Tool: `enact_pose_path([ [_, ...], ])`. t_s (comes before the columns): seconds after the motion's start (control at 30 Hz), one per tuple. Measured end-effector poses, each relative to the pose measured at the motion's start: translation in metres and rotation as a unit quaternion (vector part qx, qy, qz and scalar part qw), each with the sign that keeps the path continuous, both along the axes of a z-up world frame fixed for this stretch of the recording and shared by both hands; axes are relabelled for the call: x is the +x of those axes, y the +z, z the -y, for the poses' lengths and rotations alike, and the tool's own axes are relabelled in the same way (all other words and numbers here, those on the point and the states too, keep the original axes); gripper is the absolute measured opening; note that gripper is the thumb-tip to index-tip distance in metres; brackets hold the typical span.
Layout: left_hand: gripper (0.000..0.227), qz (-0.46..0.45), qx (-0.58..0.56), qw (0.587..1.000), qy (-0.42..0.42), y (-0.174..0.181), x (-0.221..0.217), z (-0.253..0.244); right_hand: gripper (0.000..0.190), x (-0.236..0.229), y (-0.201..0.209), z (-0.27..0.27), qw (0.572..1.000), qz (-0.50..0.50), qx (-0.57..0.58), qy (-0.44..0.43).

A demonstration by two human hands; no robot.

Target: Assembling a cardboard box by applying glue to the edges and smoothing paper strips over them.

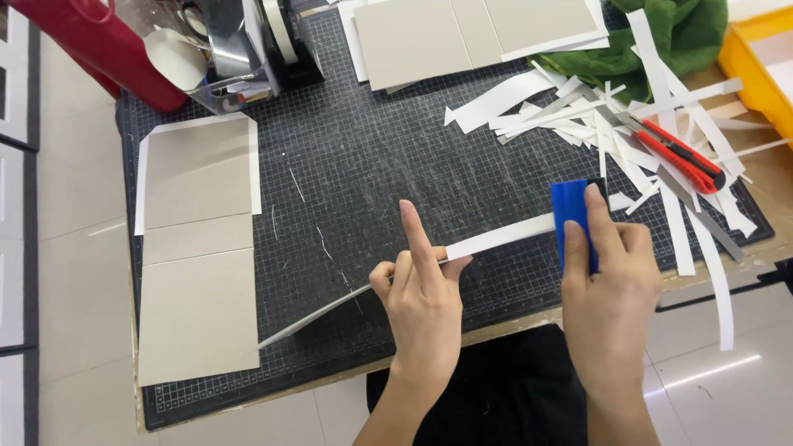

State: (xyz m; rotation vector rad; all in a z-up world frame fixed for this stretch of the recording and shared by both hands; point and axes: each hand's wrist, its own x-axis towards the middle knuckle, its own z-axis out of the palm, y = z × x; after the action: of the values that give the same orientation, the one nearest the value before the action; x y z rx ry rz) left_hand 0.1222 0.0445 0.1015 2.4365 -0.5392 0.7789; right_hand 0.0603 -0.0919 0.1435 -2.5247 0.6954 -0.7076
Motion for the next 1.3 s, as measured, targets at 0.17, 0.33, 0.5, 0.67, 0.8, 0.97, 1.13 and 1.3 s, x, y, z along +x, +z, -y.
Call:
enact_pose_path([
  [0.17,0.066,-0.036,-0.028,0.999,-0.012,0.005,0.001,0.0,0.047,0.008,0.001,-0.061,0.997,-0.032,-0.011,0.066],
  [0.33,0.083,-0.054,-0.036,0.997,-0.033,-0.008,-0.001,-0.004,0.043,0.007,0.006,-0.025,0.998,-0.007,-0.015,0.057],
  [0.5,0.083,-0.102,-0.075,0.991,-0.032,-0.018,-0.003,-0.002,0.048,0.011,0.013,-0.055,0.993,-0.094,0.007,0.075],
  [0.67,0.103,-0.076,-0.064,0.994,-0.04,-0.013,-0.004,-0.003,0.038,0.012,0.032,-0.033,0.997,-0.041,0.016,0.068],
  [0.8,0.085,-0.096,-0.081,0.991,-0.048,-0.014,-0.003,-0.006,0.042,0.011,0.022,-0.053,0.991,-0.084,0.025,0.102],
  [0.97,0.106,-0.102,-0.071,0.99,-0.061,-0.006,-0.001,-0.013,0.038,0.004,0.008,-0.02,0.998,-0.027,-0.059,0.02],
  [1.13,0.109,-0.139,-0.066,0.986,-0.061,-0.007,0.0,-0.015,0.042,-0.01,0.016,0.036,0.994,-0.058,-0.095,-0.016],
  [1.3,0.11,-0.152,-0.066,0.984,-0.058,-0.005,0.002,-0.015,0.035,-0.019,0.008,0.051,0.988,0.029,-0.146,-0.05],
])
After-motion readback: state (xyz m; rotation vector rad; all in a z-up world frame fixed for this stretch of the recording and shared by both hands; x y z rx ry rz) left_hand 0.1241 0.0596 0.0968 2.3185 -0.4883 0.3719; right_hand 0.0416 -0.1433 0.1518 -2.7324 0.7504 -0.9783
